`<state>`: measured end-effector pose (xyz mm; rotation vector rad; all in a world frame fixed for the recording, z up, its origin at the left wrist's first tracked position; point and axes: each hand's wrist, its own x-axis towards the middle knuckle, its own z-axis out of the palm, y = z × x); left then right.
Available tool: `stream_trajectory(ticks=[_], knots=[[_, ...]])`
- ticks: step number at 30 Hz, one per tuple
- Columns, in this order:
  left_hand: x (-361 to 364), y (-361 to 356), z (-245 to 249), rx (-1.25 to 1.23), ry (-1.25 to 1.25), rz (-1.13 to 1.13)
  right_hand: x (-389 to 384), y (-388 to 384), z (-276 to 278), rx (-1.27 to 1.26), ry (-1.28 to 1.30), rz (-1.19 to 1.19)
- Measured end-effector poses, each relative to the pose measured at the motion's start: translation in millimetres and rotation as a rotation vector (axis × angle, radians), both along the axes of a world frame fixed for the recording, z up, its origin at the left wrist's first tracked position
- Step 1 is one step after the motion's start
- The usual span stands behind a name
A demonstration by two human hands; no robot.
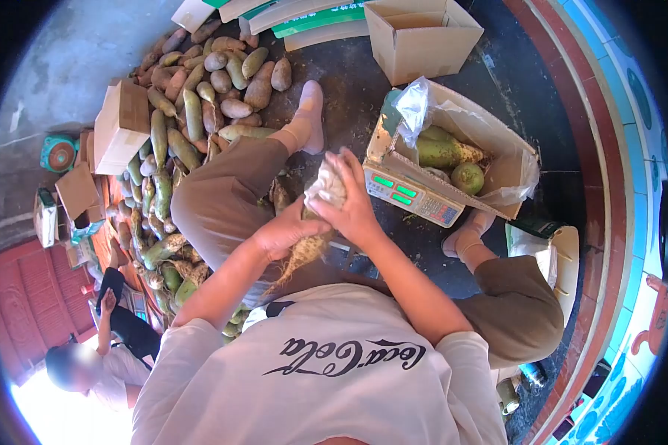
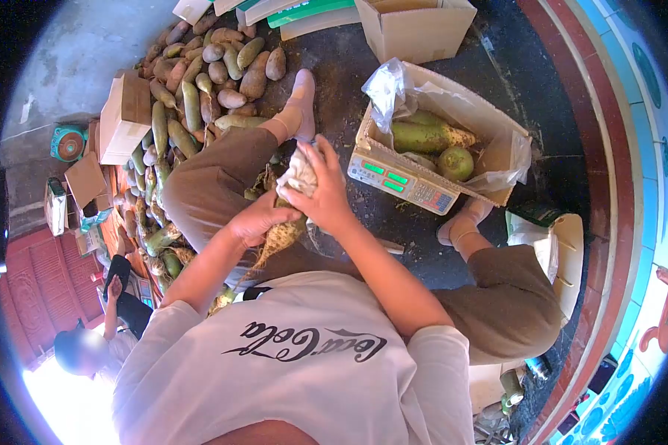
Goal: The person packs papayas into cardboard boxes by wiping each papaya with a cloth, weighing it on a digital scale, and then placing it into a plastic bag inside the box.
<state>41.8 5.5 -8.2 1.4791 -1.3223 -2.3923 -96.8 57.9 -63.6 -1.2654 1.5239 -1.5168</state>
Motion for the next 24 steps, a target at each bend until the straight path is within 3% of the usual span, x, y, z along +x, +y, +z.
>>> stream_trajectory(ticks=[1, 6, 9, 10, 11, 13, 16, 19, 20, 23, 24], knots=[[2, -1, 3, -0.014, 0.011, -0.001, 7, -3, 0, 0.025, -0.148, -0.039], [10, -12, 15, 0.069, -0.03, 0.02, 18, -30, -6, 0.138, -0.101, -0.158], [9, -12, 14, 0.062, -0.022, 0.014, 12, -43, -11, 0.415, -0.615, -0.15], [10, -12, 13, 0.004, -0.02, -0.032, 11, -51, -20, 0.35, -0.747, -0.229], [12, -12, 11, -0.055, -0.017, -0.081, 4, -51, -29, 0.444, -0.964, -0.229], [13, -15, 13, -0.112, 0.026, -0.12, -11, -48, -41, 0.517, -1.358, -0.135], [16, -17, 19, -0.117, 0.082, -0.074, -24, -38, -29, 0.431, -1.559, -0.014], [7, -26, 17, -0.198, 0.049, -0.098, -19, -31, 9, 0.255, -1.234, 0.036], [5, -26, 17, -0.219, 0.038, -0.145, -9, -32, 0, 0.181, -0.975, -0.031], [2, -26, 15, -0.325, 0.11, -0.187, -28, -42, 20, 0.491, -1.334, -0.149], [2, -24, 15, -0.363, 0.15, -0.185, -30, -43, 15, 0.442, -1.451, -0.091]])
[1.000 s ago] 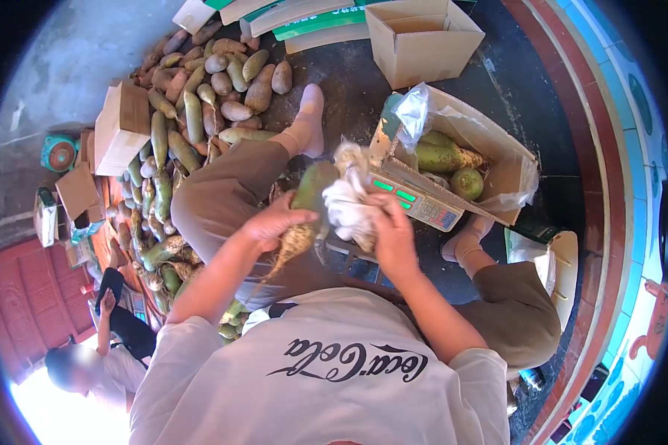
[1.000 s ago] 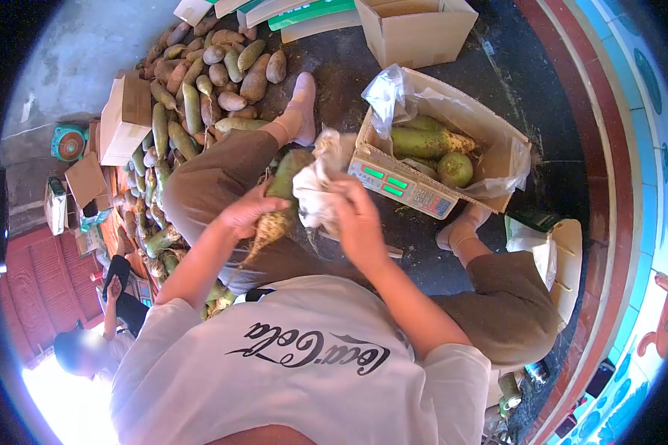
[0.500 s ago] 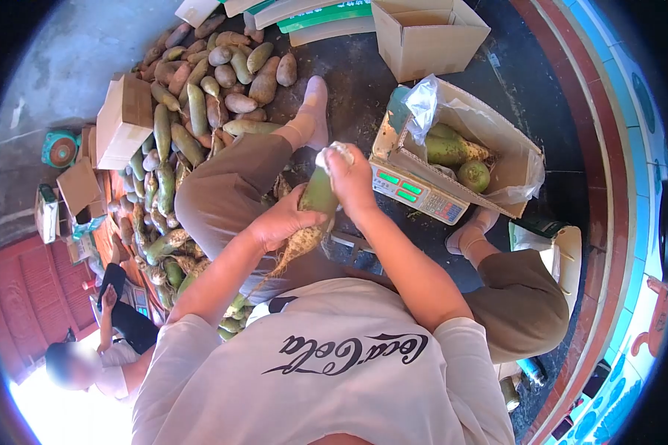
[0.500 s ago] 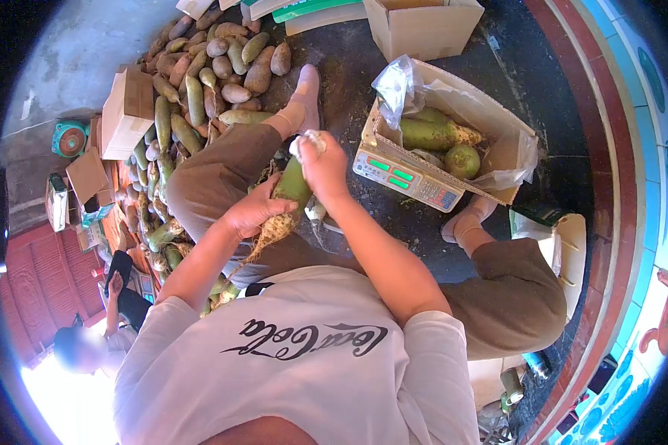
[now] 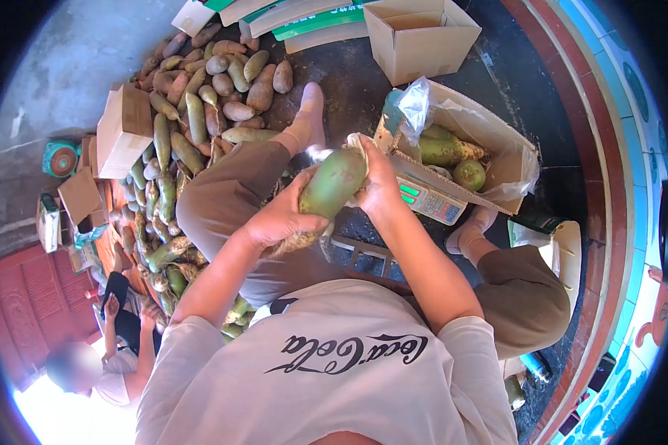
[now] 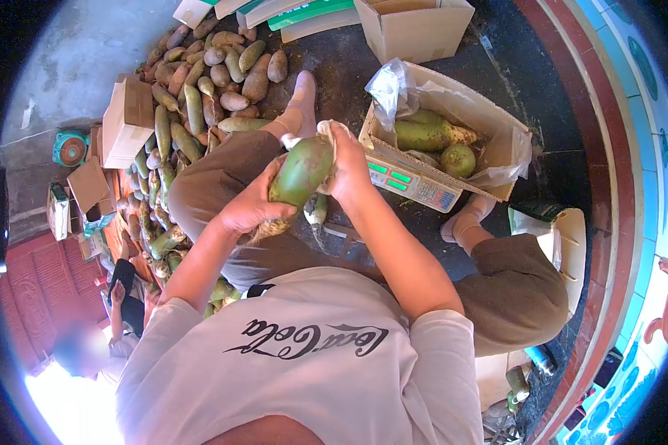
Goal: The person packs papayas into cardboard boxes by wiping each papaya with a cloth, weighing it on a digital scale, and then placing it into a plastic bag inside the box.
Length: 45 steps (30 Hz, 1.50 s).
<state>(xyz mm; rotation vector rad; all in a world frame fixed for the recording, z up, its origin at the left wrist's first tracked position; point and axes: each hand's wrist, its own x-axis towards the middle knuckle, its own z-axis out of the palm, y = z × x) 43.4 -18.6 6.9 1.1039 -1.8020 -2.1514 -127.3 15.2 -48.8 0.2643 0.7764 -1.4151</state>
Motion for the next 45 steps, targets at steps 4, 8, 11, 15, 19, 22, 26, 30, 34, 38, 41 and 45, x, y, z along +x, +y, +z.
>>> stream_trajectory(ticks=[4, 8, 11, 15, 19, 22, 26, 30, 34, 38, 41, 45], knots=[[-13, 0, 4, 0.345, 0.211, 0.296, 16, 10, -1, -0.131, -0.017, -0.077], [-25, 3, -21, 0.276, 0.479, 0.6, 38, 38, 15, -0.373, 0.711, -0.018], [-32, 9, -22, 0.357, 0.608, 0.633, 39, 39, 5, -0.353, 1.018, 0.004], [-12, -28, -10, 0.303, 0.458, 0.487, -3, 47, 15, -0.338, 0.413, 0.178], [-25, -39, 12, 0.436, 0.567, 0.3, -10, 45, 5, -0.306, 0.42, 0.307], [-23, -37, 6, 0.359, 0.523, 0.467, -16, 48, 11, -0.322, 0.897, 0.247], [-29, -25, -4, 0.289, 0.461, 0.725, 8, 50, 41, -0.435, 1.719, 0.212], [-22, -18, 4, 0.338, 0.451, 0.683, 1, 23, 12, -0.038, 0.969, 0.246], [-25, -20, 18, 0.21, 0.468, 0.609, -2, 32, -5, -0.185, 0.96, 0.149], [-28, -24, 3, 0.305, 0.453, 0.791, 11, 44, 39, -0.472, 1.941, 0.152], [-28, -22, 0, 0.291, 0.435, 0.872, 13, 46, 21, -0.523, 2.18, 0.194], [-17, -20, -1, 0.349, 0.357, 0.961, 10, 58, 8, -0.378, 1.523, 0.268]])
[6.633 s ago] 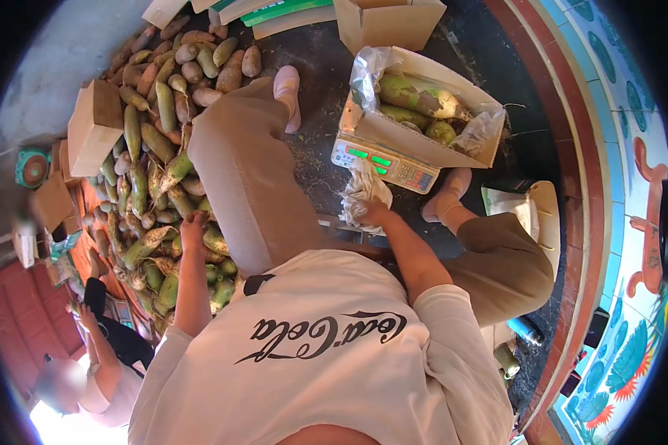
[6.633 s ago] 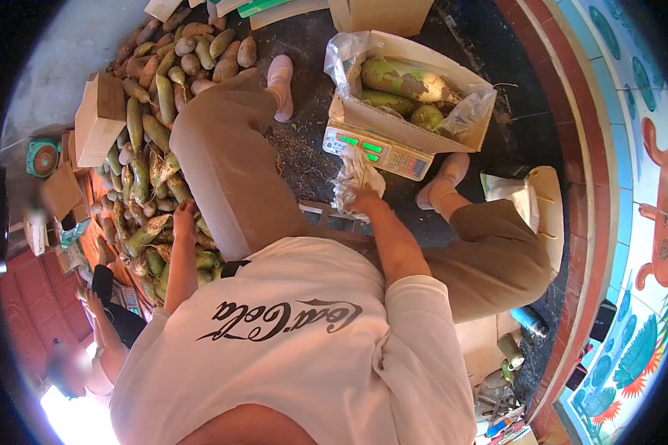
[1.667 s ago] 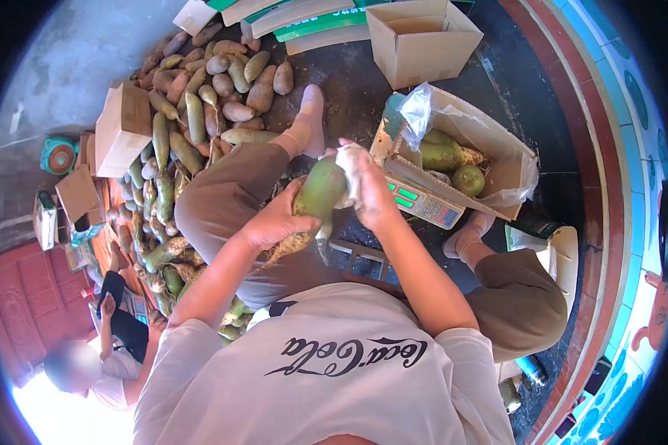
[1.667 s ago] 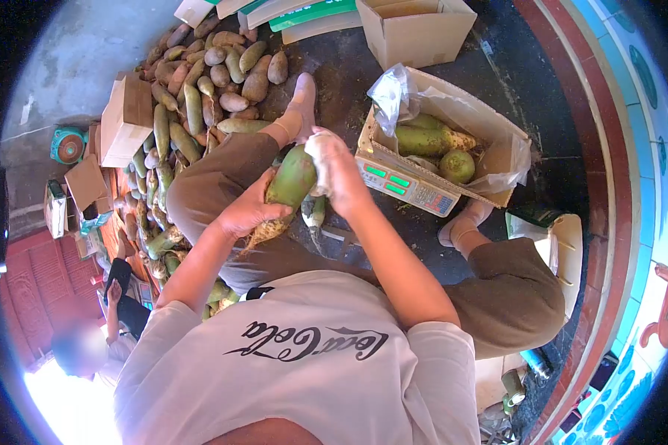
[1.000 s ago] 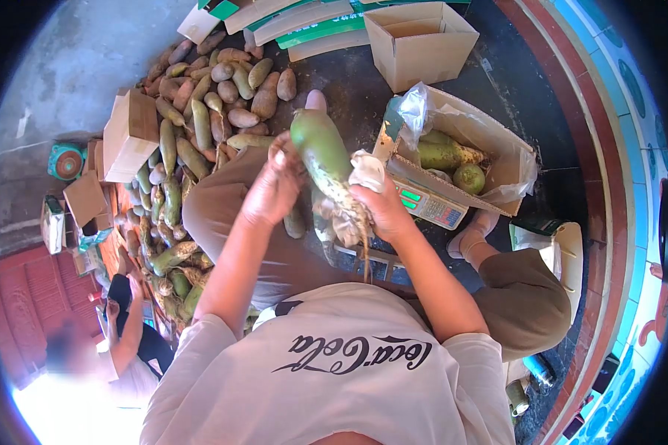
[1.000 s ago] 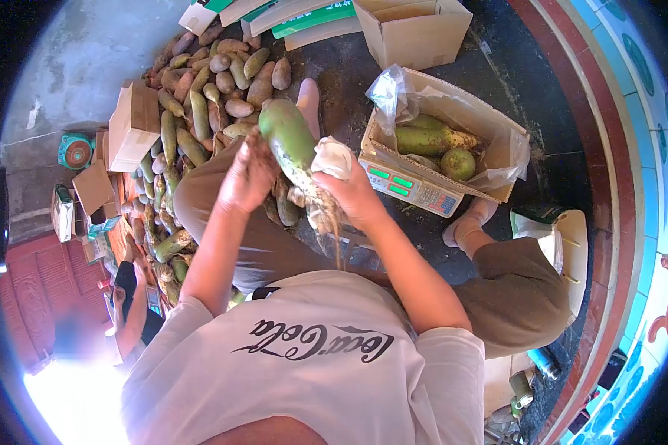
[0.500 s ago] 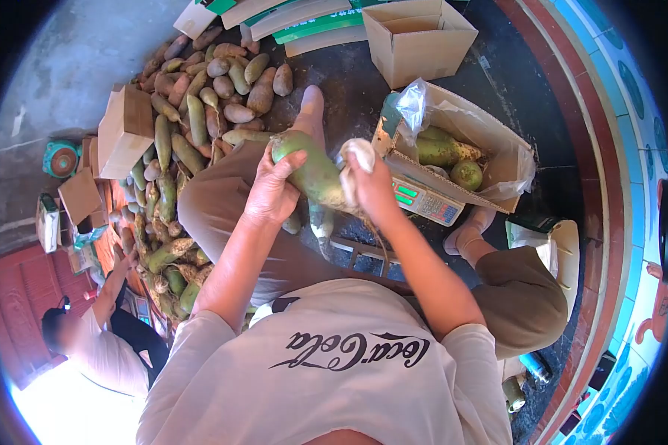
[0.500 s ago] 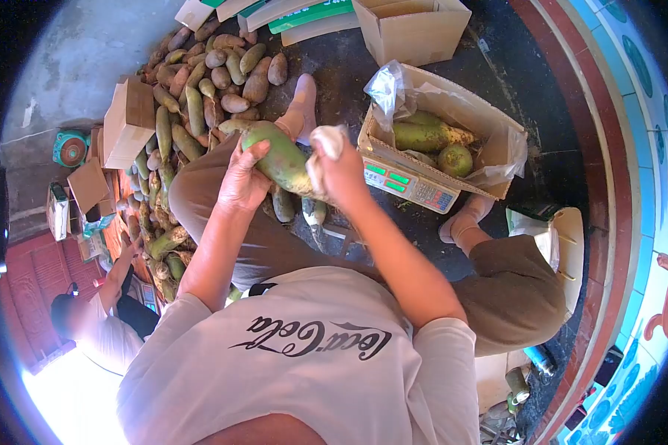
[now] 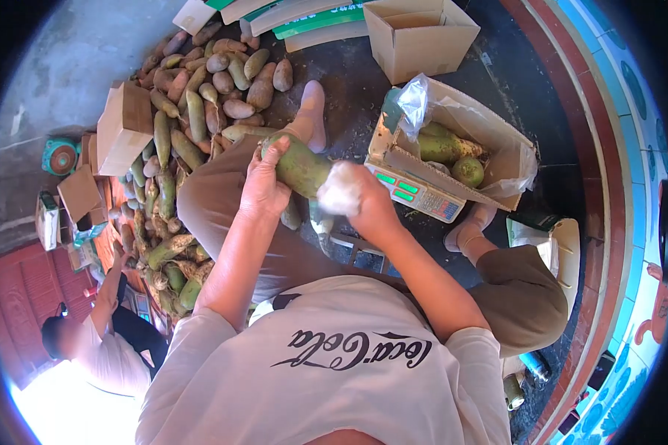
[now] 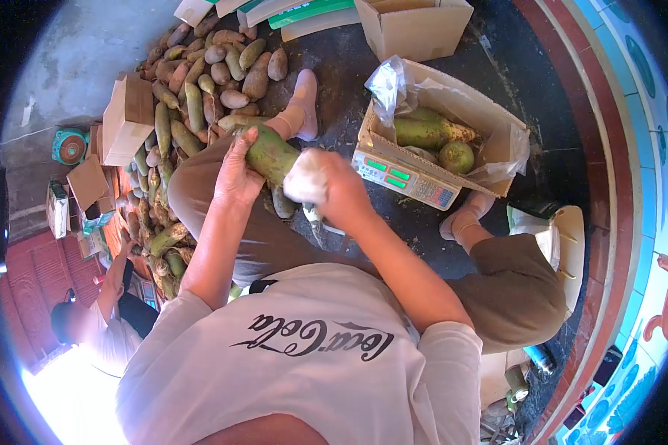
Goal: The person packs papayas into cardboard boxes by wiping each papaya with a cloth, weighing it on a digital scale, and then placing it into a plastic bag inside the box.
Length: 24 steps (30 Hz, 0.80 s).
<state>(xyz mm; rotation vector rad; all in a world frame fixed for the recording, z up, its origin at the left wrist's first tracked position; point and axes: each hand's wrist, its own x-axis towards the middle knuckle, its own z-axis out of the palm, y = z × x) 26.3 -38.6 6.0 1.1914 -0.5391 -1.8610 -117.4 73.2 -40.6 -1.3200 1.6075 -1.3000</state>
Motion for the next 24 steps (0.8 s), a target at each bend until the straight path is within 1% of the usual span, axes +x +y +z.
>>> stream_trajectory(ticks=[2, 3, 6, 7, 8, 10, 11, 14, 15, 18, 19, 21, 23, 24], knots=[[7, -2, -10, 0.003, 0.015, 0.016, -7, -3, -31, 0.138, -0.472, -0.151], [9, -3, -12, 0.009, 0.016, 0.011, -16, -4, -24, 0.122, -0.52, -0.195], [15, -8, -13, 0.029, 0.029, -0.002, -9, 9, -15, -0.088, -0.102, 0.074], [15, -8, -11, 0.039, 0.042, -0.012, -8, 10, 21, 0.05, 0.071, 0.126], [14, -8, -8, 0.046, 0.056, -0.024, -7, 11, 16, 0.098, -0.094, 0.143], [11, -8, -3, 0.014, 0.04, -0.041, -6, 13, -13, 0.194, -0.423, 0.177], [12, -5, -2, 0.0, 0.029, -0.042, -6, 16, -35, 0.171, -0.563, 0.139], [18, -6, -13, -0.035, 0.021, -0.041, -13, 20, -37, 0.31, -0.771, -0.038], [20, -6, -16, -0.036, 0.035, -0.034, -12, 22, -37, 0.35, -0.871, -0.145], [26, -9, -22, -0.034, 0.088, -0.028, -38, 41, -86, 0.461, -0.023, -0.07], [29, -11, -22, -0.031, 0.111, -0.036, -44, 49, -77, 0.583, 0.124, 0.032], [32, -11, -22, -0.046, 0.119, -0.061, -50, 61, -75, 0.578, 0.213, 0.213], [29, -9, -21, -0.098, 0.093, -0.088, -58, 66, -76, 0.634, 0.319, 0.426], [27, -6, -21, -0.083, 0.072, -0.074, -64, 68, -73, 0.587, 0.377, 0.415]])
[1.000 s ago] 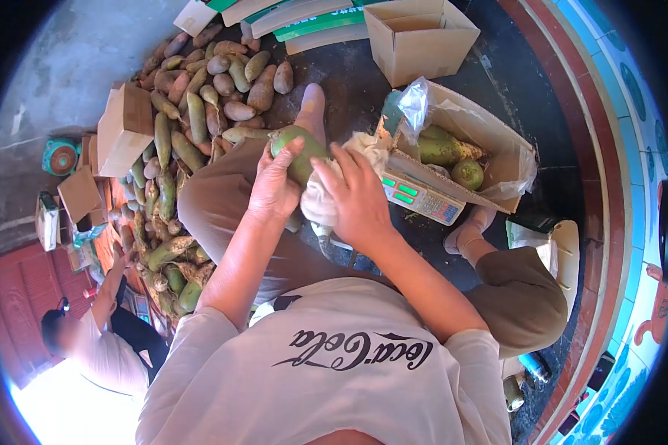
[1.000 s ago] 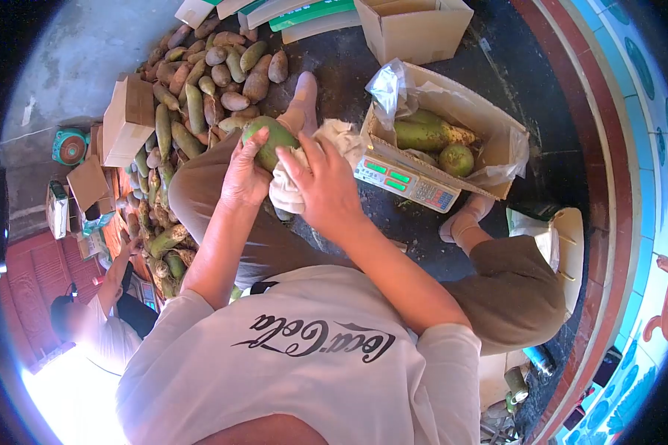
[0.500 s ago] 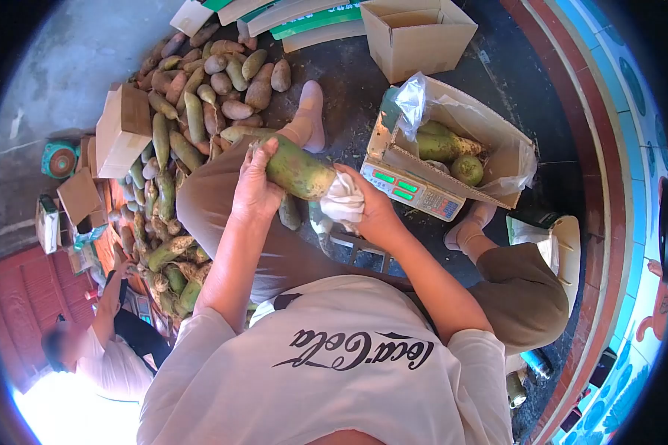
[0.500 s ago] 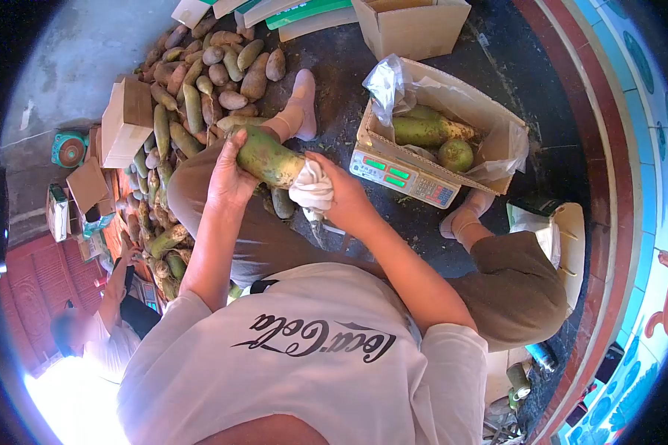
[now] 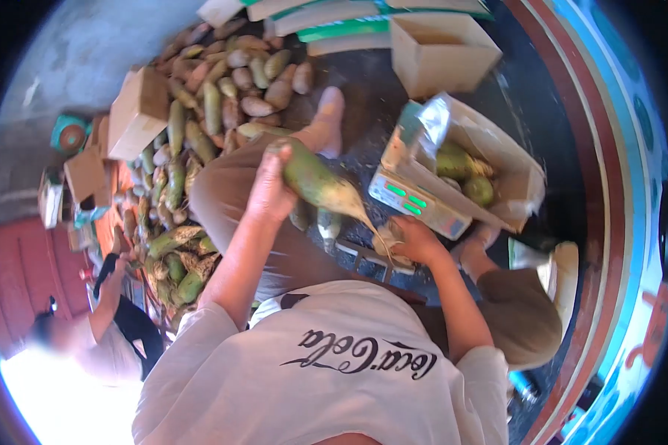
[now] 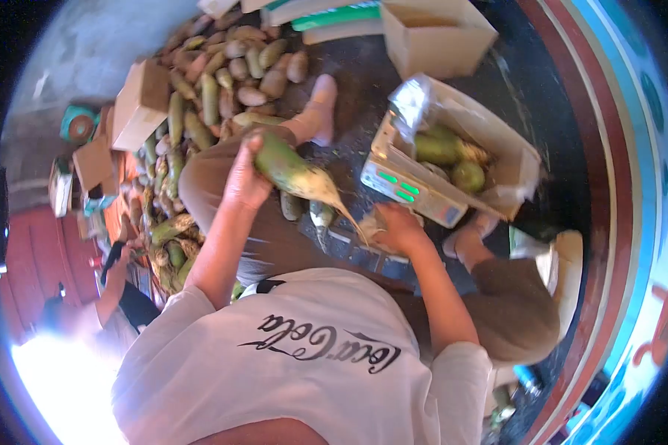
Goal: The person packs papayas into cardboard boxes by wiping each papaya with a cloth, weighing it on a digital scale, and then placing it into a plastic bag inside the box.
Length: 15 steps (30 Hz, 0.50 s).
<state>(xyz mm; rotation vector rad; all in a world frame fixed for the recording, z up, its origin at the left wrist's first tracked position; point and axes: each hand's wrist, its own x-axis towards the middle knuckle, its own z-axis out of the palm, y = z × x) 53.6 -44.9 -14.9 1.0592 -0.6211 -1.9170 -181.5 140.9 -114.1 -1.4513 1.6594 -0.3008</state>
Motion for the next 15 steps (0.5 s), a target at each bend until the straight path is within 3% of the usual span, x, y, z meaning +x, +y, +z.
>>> stream_trajectory(ticks=[1, 3, 5, 6, 8, 9, 10, 12, 15], knots=[[1, 0, -10, -0.01, 0.025, -0.023, -4, -7, 4, -0.075, 0.039, 0.037], [-9, 11, -6, -0.009, 0.016, 0.034, -6, -24, 33, -0.002, -0.434, -0.232], [-17, 22, -4, -0.044, -0.053, 0.042, 18, -36, 81, -0.129, -0.78, -0.397], [-20, 27, -18, -0.181, -0.049, 0.031, 32, -39, 89, -0.216, -0.668, -0.326], [-30, 40, -3, -0.127, 0.014, 0.024, 53, -38, 96, -0.411, -0.448, -0.209], [-33, 46, 0, -0.187, 0.018, 0.059, 56, -37, 96, -0.35, -0.443, -0.248], [-37, 47, 0, -0.043, 0.162, 0.065, 56, -38, 95, -0.288, -0.434, -0.294], [-28, 48, 1, -0.106, 0.096, -0.064, 48, -34, 94, -0.216, -0.427, -0.326], [-14, 45, 11, -0.275, -0.196, -0.2, 27, -23, 93, -0.235, -0.432, -0.273]])
